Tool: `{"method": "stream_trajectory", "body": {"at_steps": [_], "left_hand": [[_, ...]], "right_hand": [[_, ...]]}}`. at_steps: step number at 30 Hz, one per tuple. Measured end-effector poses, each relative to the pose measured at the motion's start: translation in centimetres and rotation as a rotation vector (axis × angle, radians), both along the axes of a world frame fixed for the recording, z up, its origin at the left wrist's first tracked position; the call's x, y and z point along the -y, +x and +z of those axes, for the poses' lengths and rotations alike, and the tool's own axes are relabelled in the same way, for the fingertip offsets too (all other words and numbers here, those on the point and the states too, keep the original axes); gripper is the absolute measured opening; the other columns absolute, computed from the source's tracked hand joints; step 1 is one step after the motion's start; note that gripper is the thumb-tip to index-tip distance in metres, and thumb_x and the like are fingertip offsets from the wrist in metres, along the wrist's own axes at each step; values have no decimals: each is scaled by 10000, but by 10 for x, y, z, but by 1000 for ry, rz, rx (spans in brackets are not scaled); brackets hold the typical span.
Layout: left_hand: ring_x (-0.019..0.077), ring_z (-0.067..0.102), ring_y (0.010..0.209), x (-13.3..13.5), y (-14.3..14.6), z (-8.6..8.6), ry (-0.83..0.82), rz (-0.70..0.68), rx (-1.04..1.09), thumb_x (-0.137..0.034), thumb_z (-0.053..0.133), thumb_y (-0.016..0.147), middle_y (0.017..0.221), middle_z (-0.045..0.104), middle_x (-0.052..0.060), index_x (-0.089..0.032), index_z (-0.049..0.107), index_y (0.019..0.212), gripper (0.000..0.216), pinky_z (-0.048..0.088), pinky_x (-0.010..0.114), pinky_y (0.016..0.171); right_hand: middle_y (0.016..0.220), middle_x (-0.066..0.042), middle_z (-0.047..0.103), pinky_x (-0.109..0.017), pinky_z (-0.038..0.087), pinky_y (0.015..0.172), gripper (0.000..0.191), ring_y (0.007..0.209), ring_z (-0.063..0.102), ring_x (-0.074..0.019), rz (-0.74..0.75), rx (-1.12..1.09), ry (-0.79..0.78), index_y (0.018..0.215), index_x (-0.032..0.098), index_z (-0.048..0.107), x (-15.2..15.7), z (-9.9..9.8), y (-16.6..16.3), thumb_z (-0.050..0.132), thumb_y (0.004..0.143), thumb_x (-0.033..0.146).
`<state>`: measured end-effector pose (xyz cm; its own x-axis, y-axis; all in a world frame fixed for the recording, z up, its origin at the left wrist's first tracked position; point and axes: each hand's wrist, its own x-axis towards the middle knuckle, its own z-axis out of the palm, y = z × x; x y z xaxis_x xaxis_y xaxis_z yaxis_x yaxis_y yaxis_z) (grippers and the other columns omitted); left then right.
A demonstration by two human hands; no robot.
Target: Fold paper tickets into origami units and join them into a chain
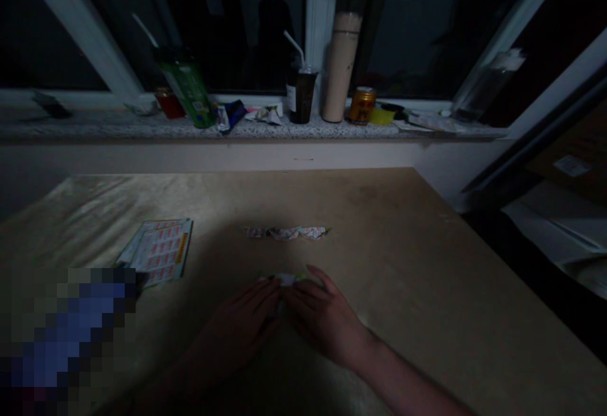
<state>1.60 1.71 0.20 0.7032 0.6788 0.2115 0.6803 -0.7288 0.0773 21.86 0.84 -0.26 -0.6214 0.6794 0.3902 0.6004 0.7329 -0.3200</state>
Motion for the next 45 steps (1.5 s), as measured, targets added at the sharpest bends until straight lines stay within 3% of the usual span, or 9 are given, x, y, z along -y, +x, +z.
{"method": "stream_trajectory", "body": {"at_steps": [6, 13, 18, 21, 25, 30, 33, 38, 45], "left_hand": [[234, 586, 1063, 2, -1, -11, 85, -95, -55, -77, 385, 885, 1157, 626, 134, -79, 560, 1125, 296, 486, 356, 877], [212, 584, 1067, 4, -9, 0, 33, -166, -79, 29, 328, 838, 1191, 602, 142, -66, 482, 1206, 411, 496, 321, 867], [200, 581, 1066, 8, -15, 1, -18, -207, 34, -15, 343, 873, 1210, 591, 119, -122, 427, 1270, 419, 502, 311, 854], [192, 596, 1044, 11, -16, 2, -161, -216, 166, -121, 360, 917, 1216, 592, 91, -171, 449, 1266, 363, 498, 301, 859], [153, 601, 1043, 11, -14, 7, -569, -26, 442, -244, 394, 932, 1203, 609, -18, -289, 476, 1261, 342, 470, 264, 905], [163, 569, 1091, 8, -15, 11, -832, 46, 685, -261, 429, 909, 1201, 608, -42, -289, 571, 1182, 309, 428, 288, 967], [160, 584, 1067, 7, -17, 6, -774, 41, 707, -223, 422, 903, 1179, 624, -15, -268, 582, 1174, 317, 446, 280, 947], [141, 618, 992, 4, -20, -5, -464, -23, 641, -134, 404, 875, 1130, 650, 0, -261, 598, 1122, 339, 469, 267, 903], [157, 634, 832, -2, -11, 4, -263, 101, 524, -187, 424, 888, 914, 698, 26, -213, 615, 1016, 232, 496, 299, 796]], "right_hand": [[991, -43, 693, -475, 290, 1058, 336, 1034, 578, -187, -5, -33, 58, 1213, 208, 507, 1, -2, 2, 502, 878, 182], [1105, -65, 647, -460, 326, 1031, 381, 1094, 541, -203, -18, -91, -10, 1225, 203, 485, -2, 1, 11, 539, 848, 192], [1162, -99, 599, -425, 412, 954, 459, 1111, 520, -227, -188, -259, -121, 1246, 210, 452, -2, -5, 13, 571, 804, 183], [1174, -93, 588, -407, 438, 917, 515, 1114, 513, -234, -230, -325, -208, 1255, 228, 444, -2, -8, 11, 579, 765, 145], [1157, -71, 599, -384, 431, 913, 552, 1095, 520, -219, -219, -364, -305, 1256, 243, 445, -4, -10, 8, 610, 742, 127], [1087, -42, 637, -397, 384, 931, 356, 1057, 533, -217, -160, -322, -307, 1091, 248, 578, -7, -6, 5, 652, 753, 162], [1035, -32, 656, -399, 379, 914, 277, 1015, 549, -216, -139, -314, -280, 1036, 246, 612, -8, -2, 3, 653, 770, 183], [925, -41, 650, -380, 398, 858, 38, 945, 560, -213, -152, -345, -247, 836, 216, 642, -7, -1, 2, 622, 807, 229], [805, -26, 600, -378, 388, 856, 207, 823, 564, -184, -226, -293, -209, 685, 211, 559, -7, -7, 2, 518, 875, 279]]}}
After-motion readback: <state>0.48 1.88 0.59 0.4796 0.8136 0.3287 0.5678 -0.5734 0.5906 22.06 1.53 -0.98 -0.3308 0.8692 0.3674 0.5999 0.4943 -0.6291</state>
